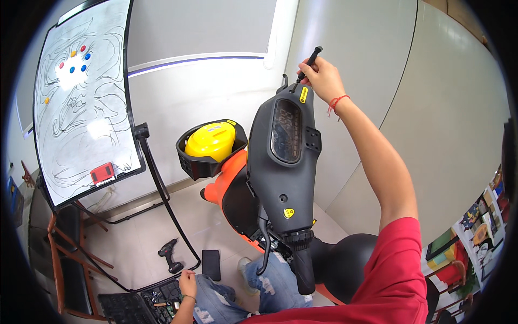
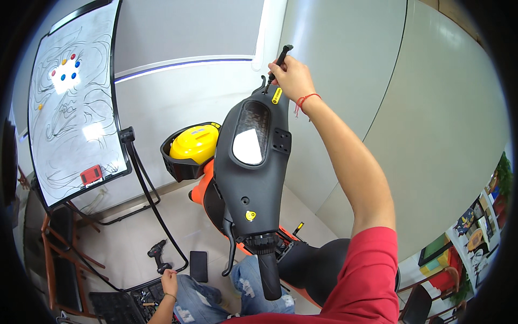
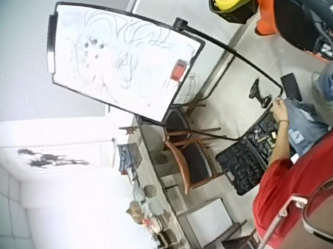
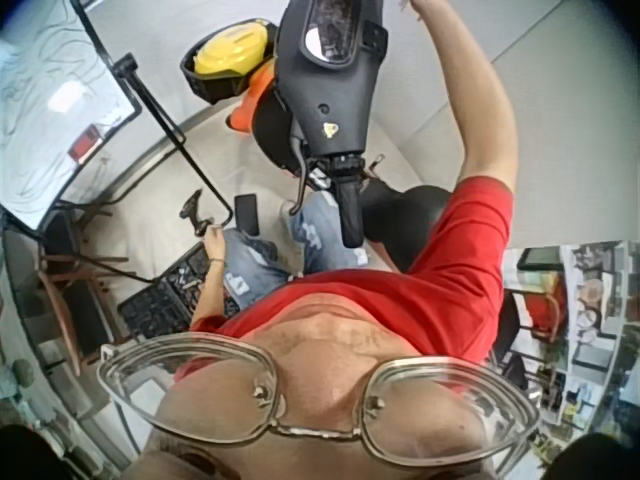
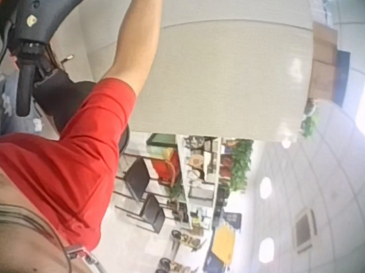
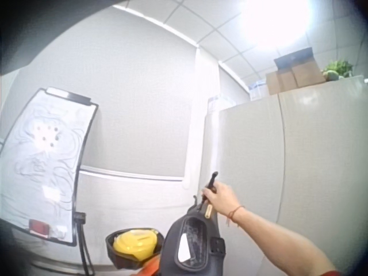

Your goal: The person unscrews and removes the floor panel of an electric scooter using a screwdriver, changes the screwdriver bit, and then unscrews and removes the scooter's front handlebar cover.

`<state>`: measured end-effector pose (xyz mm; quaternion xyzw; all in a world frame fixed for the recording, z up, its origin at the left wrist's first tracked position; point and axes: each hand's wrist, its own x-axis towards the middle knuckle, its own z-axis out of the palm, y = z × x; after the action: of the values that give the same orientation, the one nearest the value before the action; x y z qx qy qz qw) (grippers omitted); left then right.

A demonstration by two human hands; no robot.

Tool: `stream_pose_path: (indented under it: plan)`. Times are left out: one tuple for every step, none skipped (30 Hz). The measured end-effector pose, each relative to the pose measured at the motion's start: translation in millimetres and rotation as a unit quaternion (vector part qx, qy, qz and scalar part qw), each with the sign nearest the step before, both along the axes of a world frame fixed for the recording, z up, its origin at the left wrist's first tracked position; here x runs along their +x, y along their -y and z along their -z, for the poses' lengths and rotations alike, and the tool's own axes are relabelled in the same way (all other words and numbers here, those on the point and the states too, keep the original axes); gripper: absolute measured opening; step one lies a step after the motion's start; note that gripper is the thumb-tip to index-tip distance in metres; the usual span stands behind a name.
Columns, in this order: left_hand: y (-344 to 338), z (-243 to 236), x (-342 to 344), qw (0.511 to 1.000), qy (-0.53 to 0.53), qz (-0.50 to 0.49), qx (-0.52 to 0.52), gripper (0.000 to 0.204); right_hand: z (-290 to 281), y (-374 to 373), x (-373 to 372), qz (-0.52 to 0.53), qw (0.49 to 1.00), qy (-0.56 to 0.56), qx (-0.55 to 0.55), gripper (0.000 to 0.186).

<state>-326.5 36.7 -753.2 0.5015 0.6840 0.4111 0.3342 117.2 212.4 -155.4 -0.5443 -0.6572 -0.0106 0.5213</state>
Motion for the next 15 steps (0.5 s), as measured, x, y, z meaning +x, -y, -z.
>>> stream_pose_path:
  plan:
    - [2.9,-14.5,10.2,0.981,-0.17,0.042,0.085,0.011,-0.7,2.2,2.7,0.011,1.0,0.007,0.001,0.024]
    - [4.9,-30.5,18.0,0.964,-0.255,0.073,0.034,0.008,-1.1,1.4,3.5,0.017,1.0,0.007,0.0,0.025]
    - [5.0,-38.7,22.5,0.964,-0.254,0.076,0.035,0.008,-2.0,1.8,3.6,0.02,1.0,0.008,0.0,0.025]
    - [6.5,-45.4,23.9,0.944,-0.295,0.126,0.072,0.008,-3.2,1.7,1.5,0.026,1.0,0.005,-0.005,0.026]
    - [6.8,-48.2,24.0,0.92,-0.334,0.176,0.108,0.008,-4.1,1.8,-0.1,0.033,0.999,0.003,-0.01,0.027]
    - [5.6,-44.3,23.1,0.915,-0.345,0.185,0.096,0.008,-4.7,2.0,-1.1,0.033,0.999,0.003,-0.01,0.027]
    - [4.4,-42.4,23.3,0.915,-0.344,0.186,0.097,0.008,-5.7,2.5,-1.5,0.044,0.999,0.009,-0.01,0.028]
    - [3.4,-40.9,23.7,0.913,-0.354,0.177,0.097,0.008,-6.5,2.6,-1.7,0.055,0.998,0.015,-0.009,0.03]
    - [2.3,-39.3,24.0,0.911,-0.363,0.168,0.097,0.009,-6.7,2.4,-1.6,0.056,0.998,0.016,-0.009,0.03]
    - [1.5,-36.8,23.5,0.911,-0.362,0.17,0.098,0.009,-6.6,2.6,-1.0,0.065,0.998,0.021,-0.007,0.031]
    - [0.7,-34.5,22.4,0.914,-0.354,0.171,0.098,0.009,-6.5,2.8,-0.5,0.074,0.997,0.027,-0.005,0.033]
    - [0.2,-32.8,21.9,0.917,-0.347,0.172,0.099,0.008,-6.8,3.3,-0.4,0.075,0.997,0.027,-0.005,0.033]
    - [-0.3,-32.2,21.9,0.917,-0.346,0.174,0.099,0.008,-7.0,4.1,-0.6,0.078,0.997,0.028,0.001,0.033]
    - [-0.6,-31.8,21.9,0.918,-0.341,0.173,0.102,0.008,-7.0,4.6,-0.5,0.081,0.996,0.028,0.008,0.034]
    - [-0.8,-31.4,21.9,0.92,-0.337,0.173,0.105,0.008,-6.3,3.2,0.8,0.082,0.996,0.029,0.007,0.034]
